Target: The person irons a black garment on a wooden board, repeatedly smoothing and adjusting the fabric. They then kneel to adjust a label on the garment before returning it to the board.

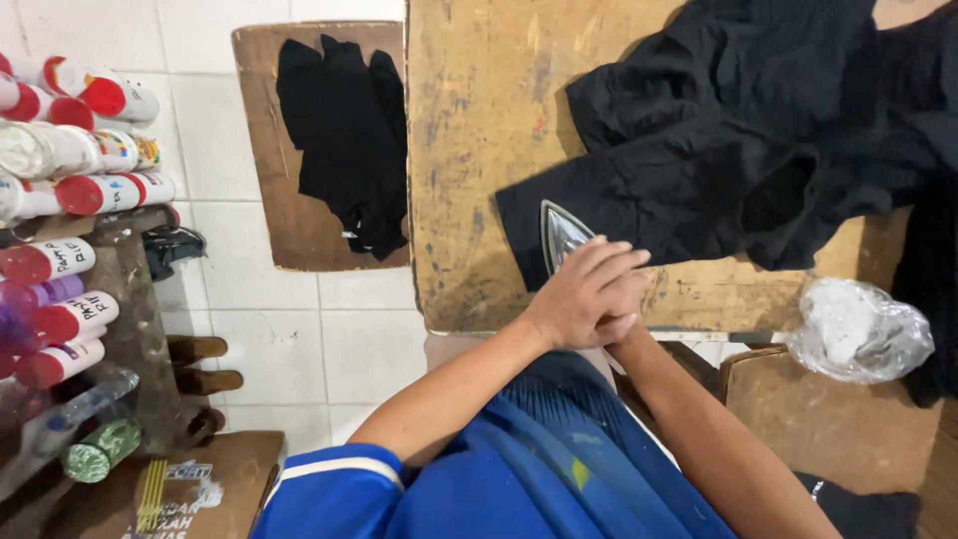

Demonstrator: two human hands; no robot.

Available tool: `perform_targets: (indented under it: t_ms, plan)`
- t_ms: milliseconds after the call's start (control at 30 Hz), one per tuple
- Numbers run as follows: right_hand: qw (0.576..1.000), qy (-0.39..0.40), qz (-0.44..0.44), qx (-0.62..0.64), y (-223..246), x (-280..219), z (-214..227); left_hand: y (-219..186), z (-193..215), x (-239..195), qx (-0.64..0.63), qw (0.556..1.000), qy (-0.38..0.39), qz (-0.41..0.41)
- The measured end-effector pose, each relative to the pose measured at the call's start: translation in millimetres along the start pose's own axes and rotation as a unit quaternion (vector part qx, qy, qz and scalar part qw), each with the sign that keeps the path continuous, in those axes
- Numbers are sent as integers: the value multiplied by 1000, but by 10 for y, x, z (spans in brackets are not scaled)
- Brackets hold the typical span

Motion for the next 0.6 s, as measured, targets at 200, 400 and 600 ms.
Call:
perform_targets:
  t_ms: [200,400,600]
  plan:
    - [996,-64,56,-33,-208,-164,-213,-221,603,-790,57,990,-68,111]
    - [992,-89,75,53,-618,-575,59,-209,1214,-2006,172,936,-90,295]
    - [919,-104,30,380,-1911,-1638,225,-370,1110,-2513,235,891,-104,374]
Point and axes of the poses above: each hand's wrist, its own x-axis towards the middle knuckle, its own z-axis out of the back of the hand, y = z × x, the point moved 7 cm from there along x, towards the middle knuckle, and after that the axes turned 1 degree about y, right-handed, at the moved point
